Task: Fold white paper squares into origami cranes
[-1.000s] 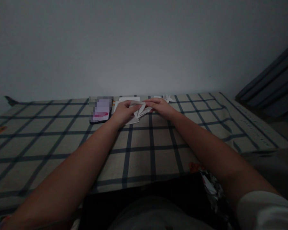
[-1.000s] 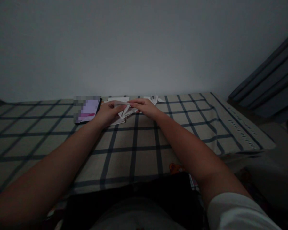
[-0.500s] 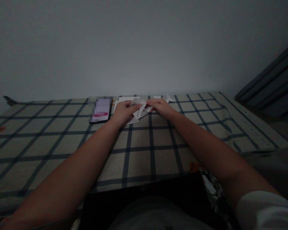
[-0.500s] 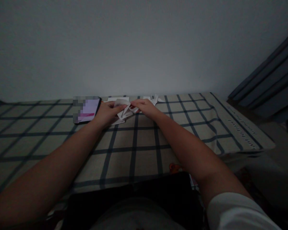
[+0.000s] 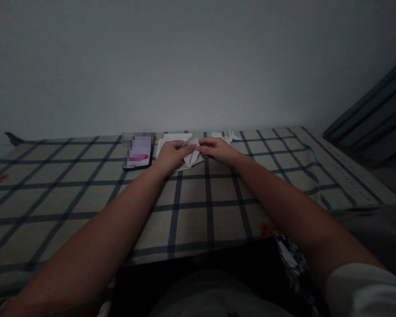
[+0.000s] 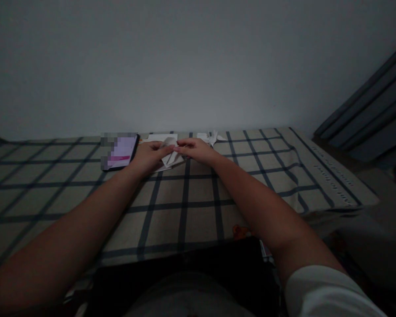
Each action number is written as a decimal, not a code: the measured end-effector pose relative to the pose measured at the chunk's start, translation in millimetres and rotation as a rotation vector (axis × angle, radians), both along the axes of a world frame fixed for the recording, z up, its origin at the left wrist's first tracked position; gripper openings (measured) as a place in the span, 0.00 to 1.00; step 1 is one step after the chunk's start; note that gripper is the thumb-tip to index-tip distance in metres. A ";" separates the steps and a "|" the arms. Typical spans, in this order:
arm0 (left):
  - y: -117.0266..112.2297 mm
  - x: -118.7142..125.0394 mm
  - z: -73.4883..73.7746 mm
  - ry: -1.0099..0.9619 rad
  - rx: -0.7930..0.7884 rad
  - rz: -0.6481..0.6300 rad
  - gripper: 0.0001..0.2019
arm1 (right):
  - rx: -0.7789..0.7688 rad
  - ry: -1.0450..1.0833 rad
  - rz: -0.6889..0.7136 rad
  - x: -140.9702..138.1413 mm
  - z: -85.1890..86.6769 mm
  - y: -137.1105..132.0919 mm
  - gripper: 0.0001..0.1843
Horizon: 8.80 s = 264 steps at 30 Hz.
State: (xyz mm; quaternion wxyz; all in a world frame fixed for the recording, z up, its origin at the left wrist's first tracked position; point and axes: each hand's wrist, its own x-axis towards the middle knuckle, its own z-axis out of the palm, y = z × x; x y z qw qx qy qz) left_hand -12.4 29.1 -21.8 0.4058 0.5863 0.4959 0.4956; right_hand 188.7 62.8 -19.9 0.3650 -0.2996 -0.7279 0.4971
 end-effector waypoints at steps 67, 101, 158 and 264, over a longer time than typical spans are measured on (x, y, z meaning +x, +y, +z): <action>-3.5 6.1 4.1 -0.243 -0.181 -0.139 0.15 | -0.006 -0.009 -0.177 -4.6 -0.2 1.3 0.09; -10.8 6.9 14.9 -0.069 0.073 -0.007 0.18 | 0.010 -0.077 -0.061 -5.6 4.8 -5.7 0.12; -3.3 8.6 4.1 -0.191 -0.047 -0.142 0.31 | 0.010 0.108 -0.139 -6.9 0.1 3.1 0.08; -1.6 9.9 7.1 -0.290 -0.004 -0.082 0.30 | -0.062 -0.124 -0.081 -8.2 14.1 -16.6 0.15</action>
